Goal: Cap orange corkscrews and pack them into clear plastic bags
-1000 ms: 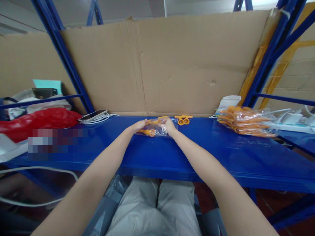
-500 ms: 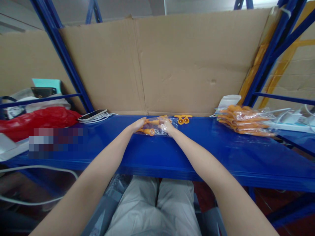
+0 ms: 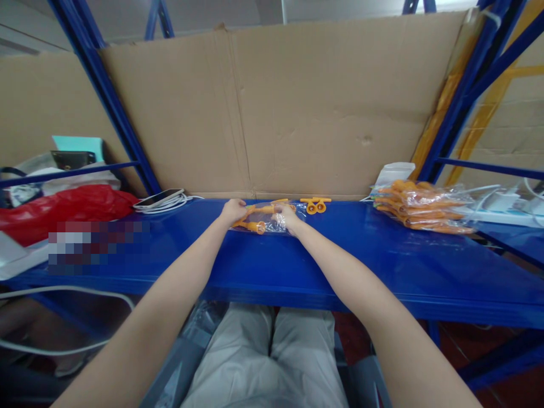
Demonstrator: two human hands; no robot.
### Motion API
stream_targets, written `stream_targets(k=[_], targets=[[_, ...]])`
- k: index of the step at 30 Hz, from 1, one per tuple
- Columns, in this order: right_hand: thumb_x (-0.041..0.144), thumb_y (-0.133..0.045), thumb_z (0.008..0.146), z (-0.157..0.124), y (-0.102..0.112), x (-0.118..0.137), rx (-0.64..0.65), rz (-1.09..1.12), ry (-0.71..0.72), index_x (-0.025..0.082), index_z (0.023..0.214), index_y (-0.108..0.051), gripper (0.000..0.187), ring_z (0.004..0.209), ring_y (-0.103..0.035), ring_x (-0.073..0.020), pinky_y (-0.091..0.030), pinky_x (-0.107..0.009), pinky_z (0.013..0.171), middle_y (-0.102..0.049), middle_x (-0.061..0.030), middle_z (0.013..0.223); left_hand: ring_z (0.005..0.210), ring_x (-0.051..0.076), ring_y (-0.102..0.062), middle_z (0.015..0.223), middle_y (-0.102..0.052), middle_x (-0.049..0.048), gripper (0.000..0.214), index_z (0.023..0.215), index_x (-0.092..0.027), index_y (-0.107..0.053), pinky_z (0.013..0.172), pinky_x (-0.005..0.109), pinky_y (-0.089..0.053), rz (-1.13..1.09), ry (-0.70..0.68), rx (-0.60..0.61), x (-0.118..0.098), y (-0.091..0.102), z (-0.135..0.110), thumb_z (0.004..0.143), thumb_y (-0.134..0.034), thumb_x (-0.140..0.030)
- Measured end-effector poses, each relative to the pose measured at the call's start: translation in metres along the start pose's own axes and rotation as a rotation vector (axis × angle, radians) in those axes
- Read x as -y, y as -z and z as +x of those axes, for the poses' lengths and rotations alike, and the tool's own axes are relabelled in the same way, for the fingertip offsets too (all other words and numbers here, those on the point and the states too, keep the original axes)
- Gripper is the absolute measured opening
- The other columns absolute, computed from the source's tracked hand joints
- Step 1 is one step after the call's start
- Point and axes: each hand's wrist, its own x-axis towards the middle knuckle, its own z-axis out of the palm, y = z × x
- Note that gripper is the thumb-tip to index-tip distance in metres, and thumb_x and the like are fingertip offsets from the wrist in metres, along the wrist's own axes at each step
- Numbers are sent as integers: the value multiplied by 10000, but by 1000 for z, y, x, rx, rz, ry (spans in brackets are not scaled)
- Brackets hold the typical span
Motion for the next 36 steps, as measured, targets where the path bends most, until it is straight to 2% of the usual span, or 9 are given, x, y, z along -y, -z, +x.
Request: stream_targets(k=[2,5,12,19,22,26,29,31,36], targets=[[17,-578,642,-1,0,2,-10,29,-12,137,775,-687,210,839,-625,-183,-483,-297,814,-701,-40,834,1065,259,-627,1084,-693,142,325,1017,-134,-689,865,282,-489,185,-19,52,0,1,-6,717,-680,-259],[20,-601,651,0,0,2,-35,64,-40,144,748,-696,184,803,-636,-174,-488,-299,810,-705,-29,795,1080,270,-622,1091,-687,161,363,1024,-126,-685,873,289,-490,298,-9,59,0,3,-10,726,-687,-333],[5,-631,668,-2,-1,9,-136,76,-135,127,749,-688,157,693,-619,-122,-501,-268,745,-687,-25,747,1094,283,-615,1116,-668,188,416,1107,-117,-643,870,293,-490,347,24,18,5,5,-8,765,-673,-352],[-65,-491,688,0,12,20,-212,91,-152,120,740,-647,247,658,-622,-99,-521,-243,696,-690,-57,789,1105,298,-602,1171,-639,207,374,1085,-101,-648,877,308,-489,371,76,-29,17,12,-5,803,-624,-346],[-28,-424,717,8,30,14,-286,-88,-63,133,798,-661,298,699,-641,-136,-533,-288,708,-698,-61,817,1104,306,-599,1171,-635,215,377,1078,-89,-649,871,319,-491,351,111,-45,21,15,-4,813,-612,-355],[13,-409,737,13,59,-1,-328,-510,58,144,937,-678,360,966,-636,-198,-501,-353,865,-696,-90,1015,1108,319,-591,1181,-628,220,432,1089,-89,-647,860,336,-498,322,155,-92,26,17,-4,803,-616,-412],[22,-427,735,7,69,-10,-164,-870,143,138,1123,-653,463,1164,-549,-235,-406,-396,1006,-631,-124,1210,1117,323,-585,1176,-630,219,450,1104,-90,-642,883,353,-490,298,173,-117,29,17,-5,805,-616,-426],[35,-435,742,0,68,-12,-32,-1028,128,158,1264,-580,556,1252,-474,-268,-365,-455,1036,-550,-128,1335,1122,323,-583,1179,-627,222,441,1105,-90,-641,890,356,-486,288,182,-125,30,16,-5,810,-614,-416],[56,-413,763,-14,53,4,83,-1158,64,241,1471,-314,738,1311,-392,-321,-325,-574,1006,-431,-120,1446,1113,320,-590,1162,-633,224,431,1093,-88,-645,879,361,-490,278,189,-142,30,16,-4,806,-622,-408]])
